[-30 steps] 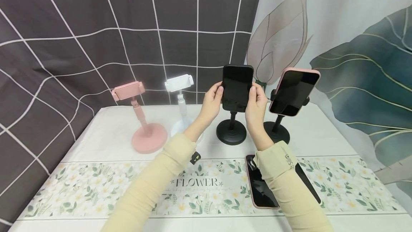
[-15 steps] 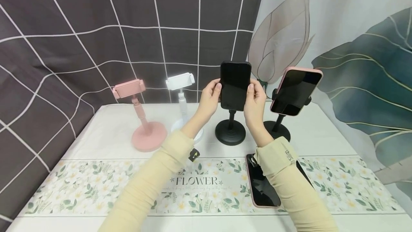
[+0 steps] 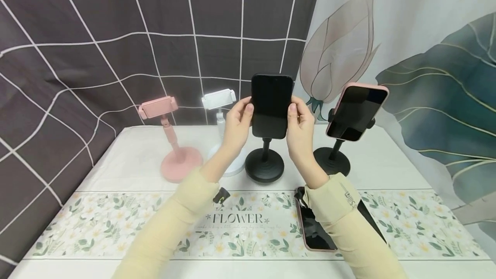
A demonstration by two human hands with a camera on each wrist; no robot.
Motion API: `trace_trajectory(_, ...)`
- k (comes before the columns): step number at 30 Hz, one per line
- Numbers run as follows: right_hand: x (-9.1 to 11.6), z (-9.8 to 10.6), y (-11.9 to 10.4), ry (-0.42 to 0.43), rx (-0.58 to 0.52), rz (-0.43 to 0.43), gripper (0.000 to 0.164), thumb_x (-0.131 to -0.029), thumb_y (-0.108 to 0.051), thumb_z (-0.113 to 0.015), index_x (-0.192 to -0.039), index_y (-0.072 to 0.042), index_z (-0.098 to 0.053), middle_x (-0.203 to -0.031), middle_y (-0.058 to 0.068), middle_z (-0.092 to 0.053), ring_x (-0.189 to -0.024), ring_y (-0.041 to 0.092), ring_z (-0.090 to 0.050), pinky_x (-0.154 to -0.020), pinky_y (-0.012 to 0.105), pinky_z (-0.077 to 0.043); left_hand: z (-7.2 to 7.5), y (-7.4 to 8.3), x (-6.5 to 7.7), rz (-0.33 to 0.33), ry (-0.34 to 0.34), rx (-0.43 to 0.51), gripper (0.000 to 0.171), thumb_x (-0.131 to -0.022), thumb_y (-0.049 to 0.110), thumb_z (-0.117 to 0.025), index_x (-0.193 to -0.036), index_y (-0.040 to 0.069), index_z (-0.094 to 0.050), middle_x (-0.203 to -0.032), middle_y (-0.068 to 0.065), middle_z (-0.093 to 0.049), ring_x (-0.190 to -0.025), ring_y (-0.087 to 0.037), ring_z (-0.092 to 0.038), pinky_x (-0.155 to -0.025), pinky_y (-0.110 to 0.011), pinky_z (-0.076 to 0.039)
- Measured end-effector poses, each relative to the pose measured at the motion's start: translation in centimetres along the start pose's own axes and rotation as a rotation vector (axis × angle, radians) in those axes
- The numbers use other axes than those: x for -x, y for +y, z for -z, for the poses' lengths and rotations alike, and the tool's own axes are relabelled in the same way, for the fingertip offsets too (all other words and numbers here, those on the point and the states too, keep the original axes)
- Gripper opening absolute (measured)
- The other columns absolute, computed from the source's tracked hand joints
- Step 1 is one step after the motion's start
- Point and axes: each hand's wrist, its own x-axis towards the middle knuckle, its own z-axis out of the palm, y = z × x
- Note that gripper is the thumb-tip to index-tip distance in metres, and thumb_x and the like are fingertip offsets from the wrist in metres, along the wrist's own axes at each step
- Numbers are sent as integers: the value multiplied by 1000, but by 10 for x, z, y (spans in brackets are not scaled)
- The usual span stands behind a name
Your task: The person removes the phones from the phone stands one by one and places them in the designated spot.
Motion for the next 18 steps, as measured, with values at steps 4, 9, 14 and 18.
trace_trajectory(4, 8, -2, -8, -69, -46, -3, 20, -92, -15, -45, -103, -13, -62, -75, -2, -48, -55, 14, -36, -44, 16, -32, 9, 8, 11, -14, 6, 63, 29, -92, 10, -46, -114, -8, -52, -112, -27, -59, -91, -21, -59, -85, -45, -50)
trace_trajectory(9, 22, -1, -17, -149, -67, 14, 20, -92, -13, -44, -103, -12, -60, -78, -3, -48, -56, 11, -38, -46, 14, -34, 20, 17, 27, -25, -25, 114, 27, -90, 5, -48, -112, -10, -51, -110, -29, -56, -99, -19, -57, -90, -42, -47)
trace_trajectory(14, 37, -1, -23, -252, -117, 55, 23, -92, -8, -41, -109, -6, -58, -91, -4, -57, -74, 11, -53, -63, 12, -49, 35, 22, 44, -19, -59, 133, 25, -89, 1, -48, -111, -10, -51, -105, -29, -54, -95, -20, -59, -88, -42, -49)
trace_trajectory(18, 47, -3, -26, -313, -153, 72, 25, -92, -4, -40, -112, -4, -56, -97, -4, -60, -83, 12, -57, -74, 16, -52, 48, 29, 54, 10, -89, 149, 25, -88, 0, -50, -111, -10, -51, -104, -30, -54, -94, -21, -61, -89, -41, -48)
